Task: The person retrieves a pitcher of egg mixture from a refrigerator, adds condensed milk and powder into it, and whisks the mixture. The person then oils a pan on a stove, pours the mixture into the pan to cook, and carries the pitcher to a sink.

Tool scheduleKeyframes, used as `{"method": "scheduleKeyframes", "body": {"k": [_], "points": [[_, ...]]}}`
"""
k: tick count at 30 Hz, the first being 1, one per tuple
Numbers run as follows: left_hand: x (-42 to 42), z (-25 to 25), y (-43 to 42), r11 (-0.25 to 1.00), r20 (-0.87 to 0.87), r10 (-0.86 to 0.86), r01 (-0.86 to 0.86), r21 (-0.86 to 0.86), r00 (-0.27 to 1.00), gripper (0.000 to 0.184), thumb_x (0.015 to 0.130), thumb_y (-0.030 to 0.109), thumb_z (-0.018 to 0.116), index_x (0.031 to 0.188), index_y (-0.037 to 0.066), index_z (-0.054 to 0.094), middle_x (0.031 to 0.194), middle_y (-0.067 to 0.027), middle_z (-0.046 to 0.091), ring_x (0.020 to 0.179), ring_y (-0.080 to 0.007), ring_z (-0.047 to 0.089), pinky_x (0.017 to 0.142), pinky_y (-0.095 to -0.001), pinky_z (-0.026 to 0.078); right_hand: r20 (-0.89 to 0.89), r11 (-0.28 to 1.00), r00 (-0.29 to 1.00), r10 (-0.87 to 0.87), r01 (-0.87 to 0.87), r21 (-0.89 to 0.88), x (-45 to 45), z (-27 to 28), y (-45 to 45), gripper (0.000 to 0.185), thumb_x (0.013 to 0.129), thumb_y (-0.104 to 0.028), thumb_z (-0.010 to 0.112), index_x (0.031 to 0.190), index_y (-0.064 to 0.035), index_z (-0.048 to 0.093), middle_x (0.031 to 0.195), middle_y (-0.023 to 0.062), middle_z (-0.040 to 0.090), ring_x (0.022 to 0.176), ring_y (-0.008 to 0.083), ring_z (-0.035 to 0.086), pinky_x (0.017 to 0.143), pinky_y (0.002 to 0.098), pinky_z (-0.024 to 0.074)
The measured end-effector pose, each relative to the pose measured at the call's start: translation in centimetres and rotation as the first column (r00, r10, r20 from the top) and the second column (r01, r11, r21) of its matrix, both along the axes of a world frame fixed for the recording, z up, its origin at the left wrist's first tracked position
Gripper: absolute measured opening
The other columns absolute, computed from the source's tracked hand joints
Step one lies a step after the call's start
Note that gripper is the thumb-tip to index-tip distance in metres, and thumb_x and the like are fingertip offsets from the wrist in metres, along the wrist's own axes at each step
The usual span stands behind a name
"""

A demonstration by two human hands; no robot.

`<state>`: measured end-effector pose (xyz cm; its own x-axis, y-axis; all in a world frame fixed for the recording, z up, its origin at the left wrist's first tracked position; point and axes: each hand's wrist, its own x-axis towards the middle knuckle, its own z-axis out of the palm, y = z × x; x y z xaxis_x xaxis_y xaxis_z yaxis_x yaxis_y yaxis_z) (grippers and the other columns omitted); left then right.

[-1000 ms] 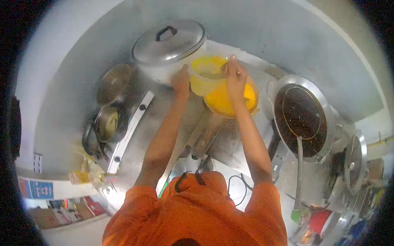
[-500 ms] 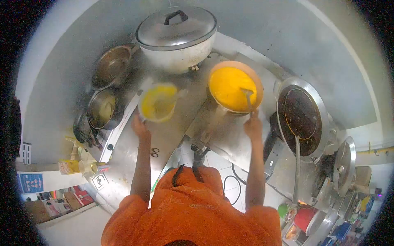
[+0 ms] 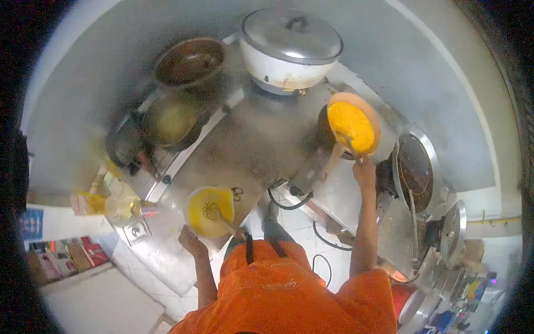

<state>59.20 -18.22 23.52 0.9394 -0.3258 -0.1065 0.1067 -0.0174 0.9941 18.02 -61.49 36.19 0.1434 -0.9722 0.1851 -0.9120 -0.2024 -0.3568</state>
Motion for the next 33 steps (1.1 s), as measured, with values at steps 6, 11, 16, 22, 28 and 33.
{"method": "scheduleKeyframes", "body": {"k": [6,11,16,22,28,33], "points": [[-1.2,0.9,7.8,0.983,-0.057,0.183,-0.184,-0.007,0.981,0.028,0.095,0.018,0.045,0.076,-0.001,0.054,0.067,-0.0031,0.05,0.064,-0.0133,0.045,0.059,-0.0316,0.038,0.08,0.937,0.961,0.265,-0.237,-0.255,-2.7,-8.8,-12.1,0.024,0.083,-0.019,0.059,0.1,-0.0022,0.065,0.085,0.0227,0.067,0.085,0.0393,0.065,0.075,0.0437,0.0512],[-5.9,4.3,12.8,0.743,0.012,0.665,-0.66,-0.108,0.747,0.036,0.089,0.013,0.059,0.057,0.011,0.042,0.057,0.0063,0.039,0.053,-0.0052,0.034,0.049,-0.0287,0.025,-0.269,0.948,0.955,0.127,-0.196,-0.251,-3.0,-7.7,-18.1,0.024,0.088,-0.018,0.054,0.096,-0.0028,0.07,0.088,0.0207,0.07,0.086,0.0388,0.066,0.074,0.0469,0.0516],[-11.6,6.2,22.8,0.49,-0.018,0.87,-0.869,-0.065,0.492,0.032,0.089,0.016,0.06,0.06,0.01,0.05,0.06,0.0051,0.045,0.053,-0.0058,0.039,0.051,-0.0266,0.03,-0.539,0.756,0.771,0.339,-0.565,-0.332,-5.4,-9.0,-17.9,0.041,0.089,-0.027,0.06,0.123,-0.0041,0.062,0.101,0.0172,0.066,0.091,0.0342,0.063,0.083,0.0437,0.051],[-13.9,3.4,36.7,0.474,-0.198,0.856,-0.878,-0.07,0.478,0.025,0.092,0.021,0.054,0.083,0.0,0.065,0.078,-0.0046,0.058,0.067,-0.0145,0.054,0.058,-0.0297,0.043,-0.286,0.878,0.957,0.058,-0.185,-0.442,-0.9,-4.7,-5.0,0.044,0.09,-0.028,0.058,0.129,-0.0069,0.056,0.114,0.0224,0.061,0.094,0.0387,0.062,0.079,0.0468,0.0521],[-9.3,2.5,48.7,0.077,-0.104,0.991,-0.997,-0.016,0.078,0.032,0.09,0.023,0.058,0.063,0.007,0.057,0.058,0.0025,0.043,0.052,-0.0096,0.039,0.047,-0.0282,0.035,0.19,0.915,0.911,0.366,-0.315,-0.254,12.3,-6.8,19.3,0.046,0.092,-0.012,0.055,0.137,-0.0028,0.05,0.126,0.0208,0.06,0.108,0.0299,0.06,0.091,0.0387,0.0496],[-5.0,5.6,60.7,0.344,-0.264,0.891,-0.929,-0.137,0.369,0.023,0.088,0.031,0.061,0.077,0.011,0.061,0.067,0.004,0.053,0.055,-0.0079,0.043,0.05,-0.0237,0.03,0.638,0.701,0.6,0.482,-0.701,0.13,27.1,-14.7,43.9,0.033,0.092,-0.008,0.053,0.125,-0.0052,0.058,0.113,0.0151,0.062,0.091,0.0204,0.062,0.075,0.0328,0.0511]]}}
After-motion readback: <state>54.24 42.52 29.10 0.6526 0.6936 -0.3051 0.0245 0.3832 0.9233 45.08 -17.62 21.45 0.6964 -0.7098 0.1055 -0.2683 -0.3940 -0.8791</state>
